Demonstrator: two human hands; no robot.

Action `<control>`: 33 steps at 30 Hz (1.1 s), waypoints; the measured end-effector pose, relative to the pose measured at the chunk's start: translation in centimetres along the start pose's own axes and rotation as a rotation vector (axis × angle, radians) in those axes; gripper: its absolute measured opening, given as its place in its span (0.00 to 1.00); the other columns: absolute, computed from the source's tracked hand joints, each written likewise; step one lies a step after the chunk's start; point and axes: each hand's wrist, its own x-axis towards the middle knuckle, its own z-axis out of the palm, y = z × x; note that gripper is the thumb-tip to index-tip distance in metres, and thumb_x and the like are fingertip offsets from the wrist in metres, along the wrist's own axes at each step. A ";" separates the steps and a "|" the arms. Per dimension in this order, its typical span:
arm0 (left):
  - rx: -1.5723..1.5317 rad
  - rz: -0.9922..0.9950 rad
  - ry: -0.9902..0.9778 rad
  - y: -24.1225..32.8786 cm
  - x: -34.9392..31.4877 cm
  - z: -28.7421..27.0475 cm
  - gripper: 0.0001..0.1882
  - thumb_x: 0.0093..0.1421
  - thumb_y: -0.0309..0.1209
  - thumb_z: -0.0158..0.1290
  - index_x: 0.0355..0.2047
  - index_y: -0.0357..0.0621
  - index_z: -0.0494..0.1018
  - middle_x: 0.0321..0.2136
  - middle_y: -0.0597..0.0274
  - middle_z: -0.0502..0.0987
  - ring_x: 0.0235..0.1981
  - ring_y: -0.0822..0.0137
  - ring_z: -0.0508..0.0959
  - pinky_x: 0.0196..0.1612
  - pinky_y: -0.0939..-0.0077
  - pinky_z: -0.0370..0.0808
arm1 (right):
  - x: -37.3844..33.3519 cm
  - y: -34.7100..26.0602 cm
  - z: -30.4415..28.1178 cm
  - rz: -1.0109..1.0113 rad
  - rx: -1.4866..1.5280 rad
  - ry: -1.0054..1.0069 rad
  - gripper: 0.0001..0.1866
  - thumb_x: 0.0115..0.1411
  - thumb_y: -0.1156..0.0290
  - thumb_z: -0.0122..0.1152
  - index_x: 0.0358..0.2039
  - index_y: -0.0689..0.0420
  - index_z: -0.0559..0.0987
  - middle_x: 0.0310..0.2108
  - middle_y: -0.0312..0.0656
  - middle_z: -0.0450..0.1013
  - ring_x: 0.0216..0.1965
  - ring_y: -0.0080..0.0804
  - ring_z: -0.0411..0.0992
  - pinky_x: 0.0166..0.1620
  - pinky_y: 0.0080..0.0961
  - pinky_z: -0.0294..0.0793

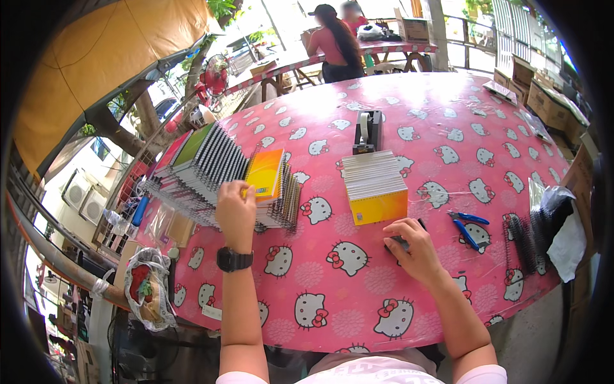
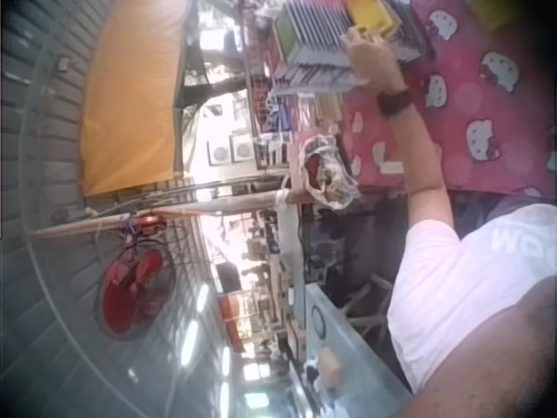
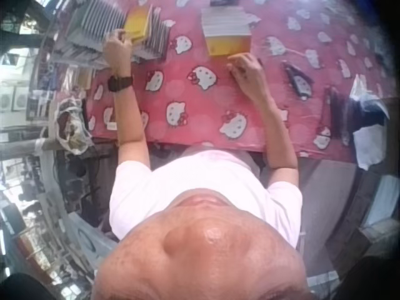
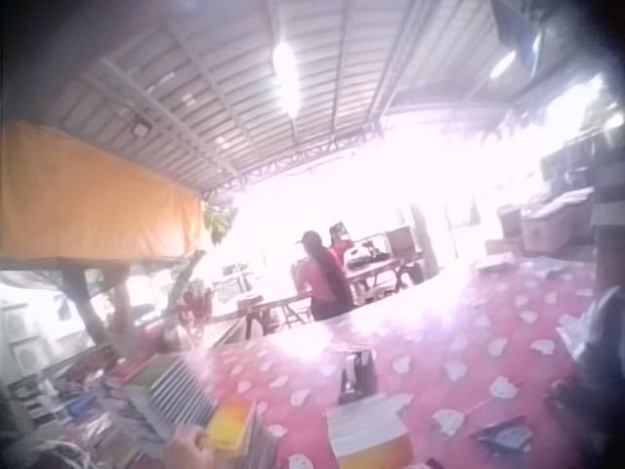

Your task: The person repeatedly picks up a yellow spiral notebook and a black spiral binding, then inserts the binding into the notebook's holes. The person stacks the assembled notebooks on the table.

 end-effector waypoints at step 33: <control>-0.228 0.936 0.066 15.4 -4.9 16.2 0.13 0.52 0.33 0.59 0.39 0.45 0.78 0.36 0.63 0.78 0.41 0.60 0.75 0.44 0.65 0.73 | -0.2 6.5 -3.1 0.480 -0.676 -0.215 0.32 0.45 0.52 0.69 0.50 0.50 0.74 0.51 0.40 0.69 0.57 0.39 0.58 0.57 0.44 0.53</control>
